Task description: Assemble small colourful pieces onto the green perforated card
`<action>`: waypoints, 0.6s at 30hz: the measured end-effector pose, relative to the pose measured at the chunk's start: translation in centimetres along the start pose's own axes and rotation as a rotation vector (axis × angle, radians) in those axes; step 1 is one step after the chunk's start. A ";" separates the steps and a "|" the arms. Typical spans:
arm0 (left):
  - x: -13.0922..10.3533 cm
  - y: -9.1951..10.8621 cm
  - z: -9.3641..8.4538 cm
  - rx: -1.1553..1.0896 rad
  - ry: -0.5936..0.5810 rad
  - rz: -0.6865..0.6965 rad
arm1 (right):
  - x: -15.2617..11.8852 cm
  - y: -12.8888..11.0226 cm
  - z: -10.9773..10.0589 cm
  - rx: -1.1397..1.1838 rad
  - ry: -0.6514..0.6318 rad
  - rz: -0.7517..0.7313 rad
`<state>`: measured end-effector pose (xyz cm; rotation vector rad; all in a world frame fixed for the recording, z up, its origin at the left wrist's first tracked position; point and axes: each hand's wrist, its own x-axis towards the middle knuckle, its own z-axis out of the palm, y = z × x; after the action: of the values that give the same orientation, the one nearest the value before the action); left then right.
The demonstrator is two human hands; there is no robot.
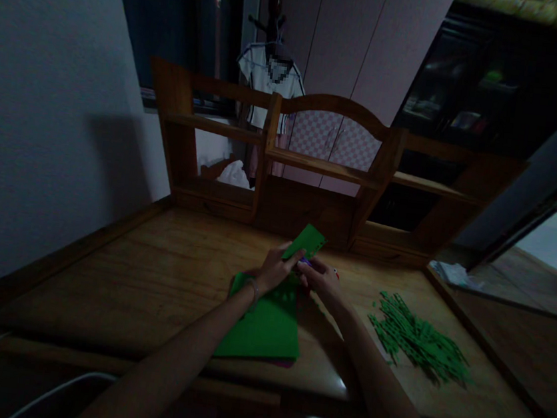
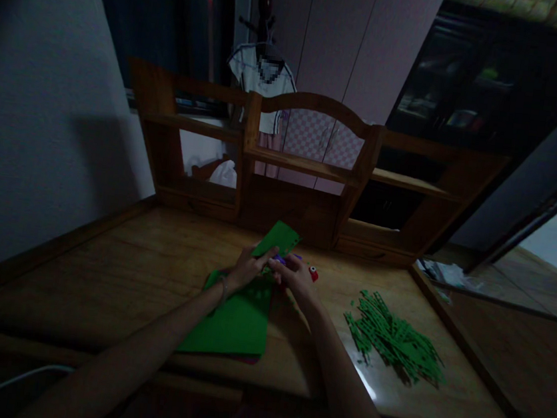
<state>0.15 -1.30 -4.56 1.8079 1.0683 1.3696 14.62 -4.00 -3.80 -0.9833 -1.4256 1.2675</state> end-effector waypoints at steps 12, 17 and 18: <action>0.0 -0.3 0.0 -0.003 -0.009 -0.012 | -0.1 -0.3 0.2 0.047 0.031 0.012; -0.3 0.5 0.2 -0.055 -0.009 -0.055 | -0.3 -0.5 0.2 0.033 0.059 -0.023; -0.4 0.7 0.2 -0.060 0.002 -0.079 | -0.3 -0.5 0.2 0.033 0.072 -0.031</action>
<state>0.47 -1.95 -4.21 1.7040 1.0765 1.3424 14.54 -4.39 -3.33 -0.9711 -1.3554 1.2176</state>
